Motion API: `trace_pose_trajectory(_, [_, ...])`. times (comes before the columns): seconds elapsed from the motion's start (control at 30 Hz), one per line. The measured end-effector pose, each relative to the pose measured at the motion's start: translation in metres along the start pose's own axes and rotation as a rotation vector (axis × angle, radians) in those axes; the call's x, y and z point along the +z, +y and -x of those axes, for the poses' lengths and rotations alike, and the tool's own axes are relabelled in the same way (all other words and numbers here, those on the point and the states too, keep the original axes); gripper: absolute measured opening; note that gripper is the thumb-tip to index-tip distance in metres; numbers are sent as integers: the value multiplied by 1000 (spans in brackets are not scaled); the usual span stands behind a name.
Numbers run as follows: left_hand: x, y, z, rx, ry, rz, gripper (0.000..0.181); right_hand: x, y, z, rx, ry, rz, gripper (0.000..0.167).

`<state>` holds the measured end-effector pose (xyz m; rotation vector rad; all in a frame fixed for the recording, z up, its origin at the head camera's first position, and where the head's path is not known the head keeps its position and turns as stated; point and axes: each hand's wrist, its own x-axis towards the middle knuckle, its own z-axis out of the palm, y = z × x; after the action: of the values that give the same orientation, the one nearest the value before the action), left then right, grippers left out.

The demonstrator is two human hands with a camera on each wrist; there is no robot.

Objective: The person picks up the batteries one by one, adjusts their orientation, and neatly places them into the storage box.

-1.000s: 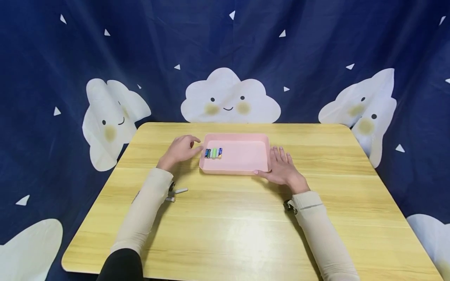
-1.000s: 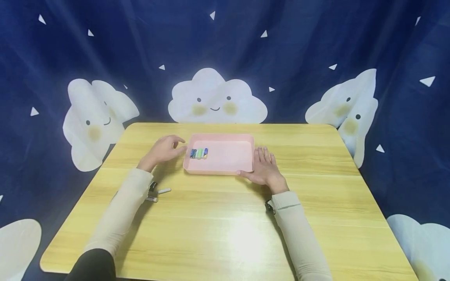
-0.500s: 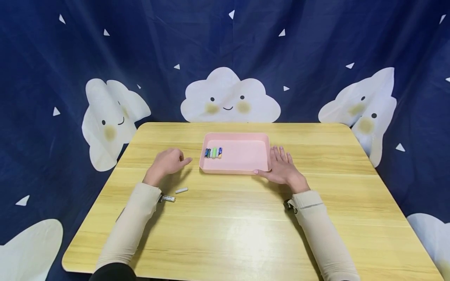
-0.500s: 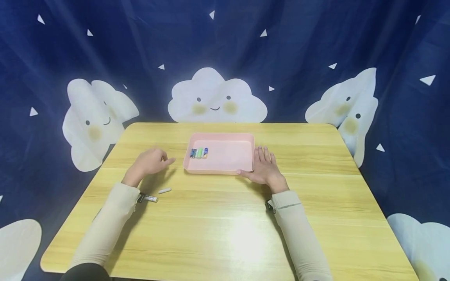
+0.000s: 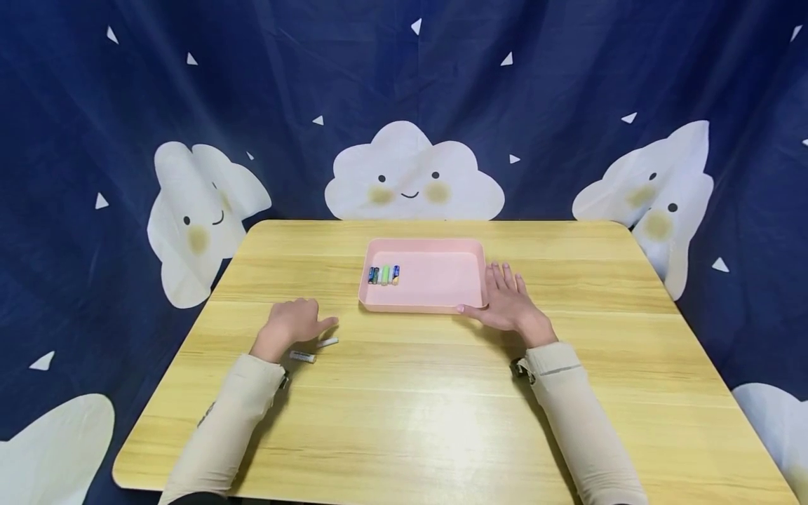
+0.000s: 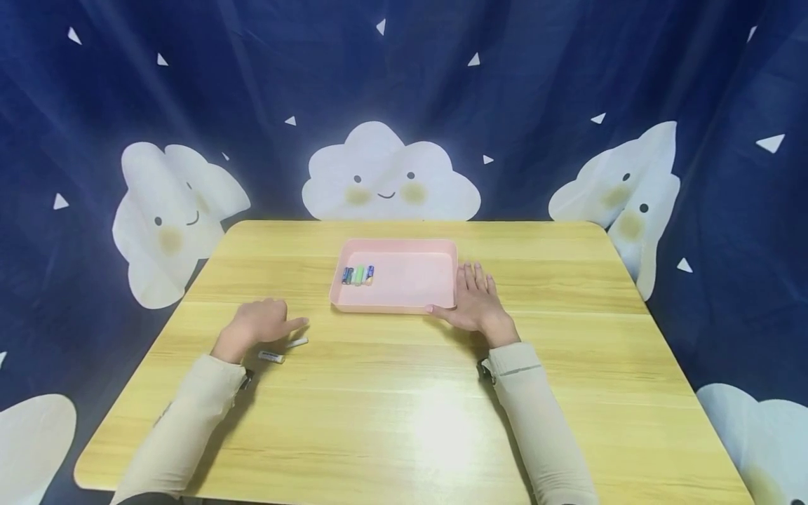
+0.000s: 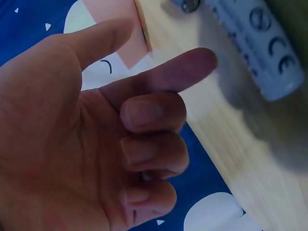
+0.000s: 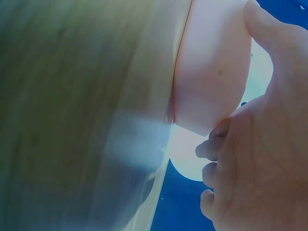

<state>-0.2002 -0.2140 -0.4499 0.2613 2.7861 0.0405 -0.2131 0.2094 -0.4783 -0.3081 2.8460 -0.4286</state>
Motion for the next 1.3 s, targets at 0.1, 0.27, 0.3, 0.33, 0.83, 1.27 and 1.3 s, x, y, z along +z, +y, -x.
trace_pose_trajectory(0.1, [4, 5, 3, -23, -10, -12, 58, 1, 1, 1, 1, 1, -5, 123])
trace_pose_trajectory(0.27, [7, 11, 7, -45, -27, -26, 62, 2, 3, 1, 4, -2, -1, 123])
trace_pose_trajectory(0.3, [7, 12, 8, -47, -33, -27, 63, 3, 3, 0, 3, -1, 1, 123])
trace_pose_trajectory(0.33, [8, 13, 9, -48, -37, -30, 63, 3, 3, 0, 3, -1, 1, 123])
trace_pose_trajectory(0.83, [10, 19, 10, -13, -60, -44, 54, 3, 1, 0, 0, 6, 10, 123])
trace_pose_trajectory(1.27, [7, 20, 18, 67, 7, -27, 44, 1, 0, -1, 3, 0, 15, 123])
trace_pose_trajectory(1.3, [7, 19, 19, 78, 19, -25, 41, 1, 0, -1, 4, -1, 14, 123])
